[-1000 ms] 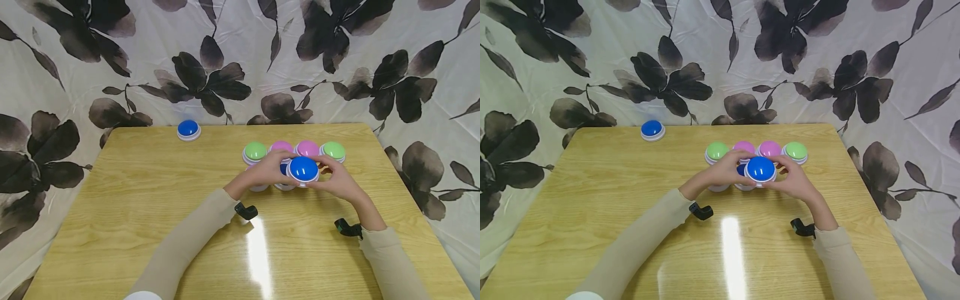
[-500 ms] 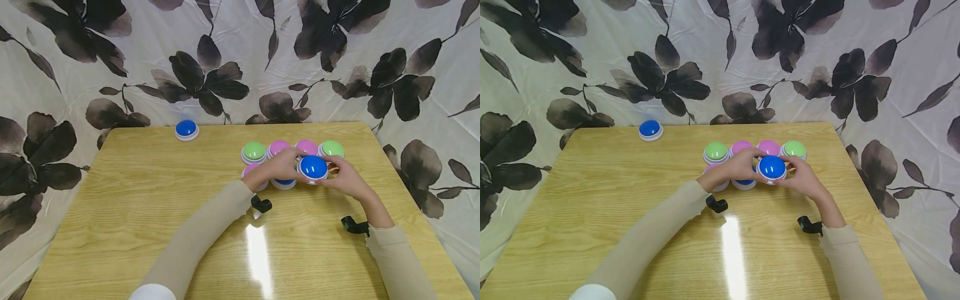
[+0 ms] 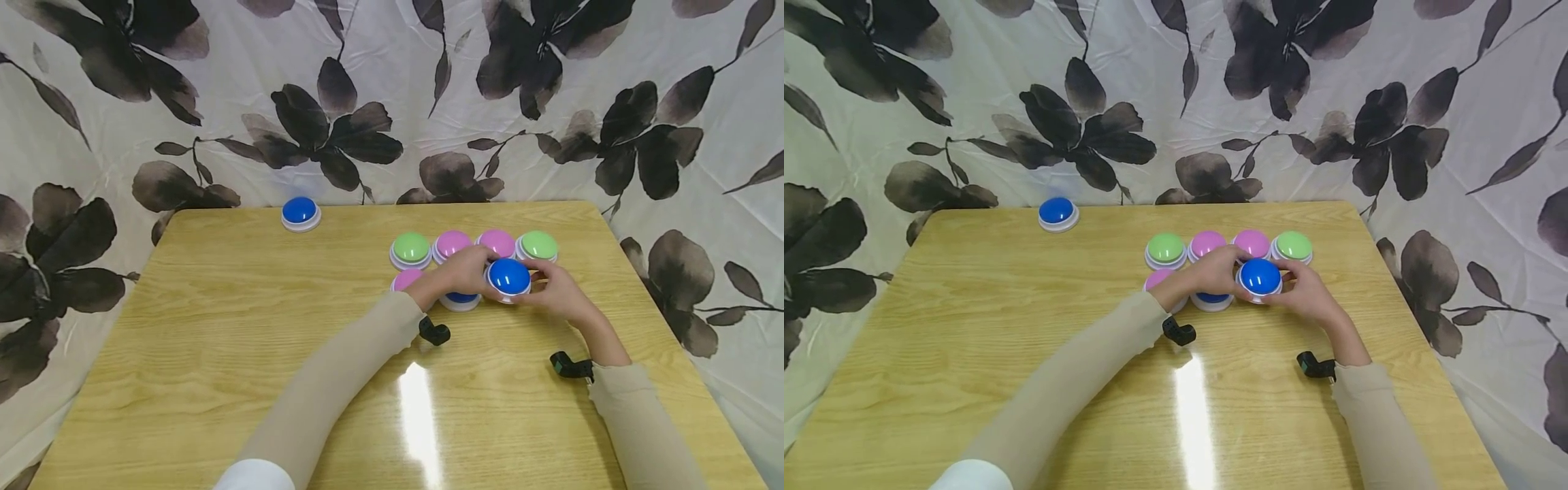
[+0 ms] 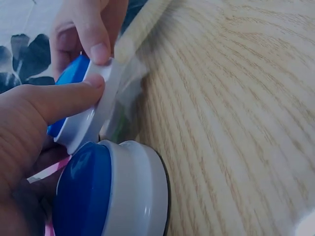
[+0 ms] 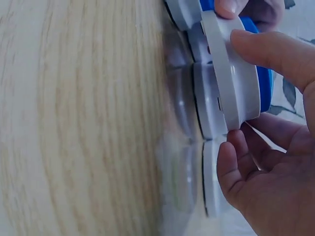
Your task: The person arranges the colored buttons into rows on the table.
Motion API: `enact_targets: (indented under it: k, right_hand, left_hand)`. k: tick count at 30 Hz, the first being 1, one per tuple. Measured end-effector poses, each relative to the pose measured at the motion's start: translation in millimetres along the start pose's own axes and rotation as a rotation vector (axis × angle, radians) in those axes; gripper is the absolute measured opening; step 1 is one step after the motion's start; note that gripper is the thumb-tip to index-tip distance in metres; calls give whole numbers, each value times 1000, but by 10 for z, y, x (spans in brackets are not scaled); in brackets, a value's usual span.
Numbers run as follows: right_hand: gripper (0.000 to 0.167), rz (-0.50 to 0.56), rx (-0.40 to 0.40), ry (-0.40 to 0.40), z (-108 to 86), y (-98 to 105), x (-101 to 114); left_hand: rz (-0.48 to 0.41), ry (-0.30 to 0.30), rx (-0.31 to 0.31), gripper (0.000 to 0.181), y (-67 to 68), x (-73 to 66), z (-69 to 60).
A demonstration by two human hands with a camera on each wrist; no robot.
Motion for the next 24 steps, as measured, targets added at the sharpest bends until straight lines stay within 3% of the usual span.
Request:
enact_targets:
  k: [9, 13, 24]
  right_hand:
    - [83, 57, 47, -58, 71, -59, -123]
    - [82, 69, 51, -53, 96, -78, -151]
    - [79, 64, 61, -54, 65, -117, -180]
  left_hand:
    - [-72, -40, -5, 79, -55, 42, 37]
    - [-51, -56, -2, 73, -72, 31, 46]
    - [29, -17, 31, 76, -129, 12, 30]
Point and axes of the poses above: each hand's wrist, its own z-axis towards the middle knuckle, its own y-axis out of the back of the hand, x = y × z, the point moved 9 cm from there along z, towards the middle knuckle, and after that the axes turned 6 degrees about -y, right-handed, at the moved point
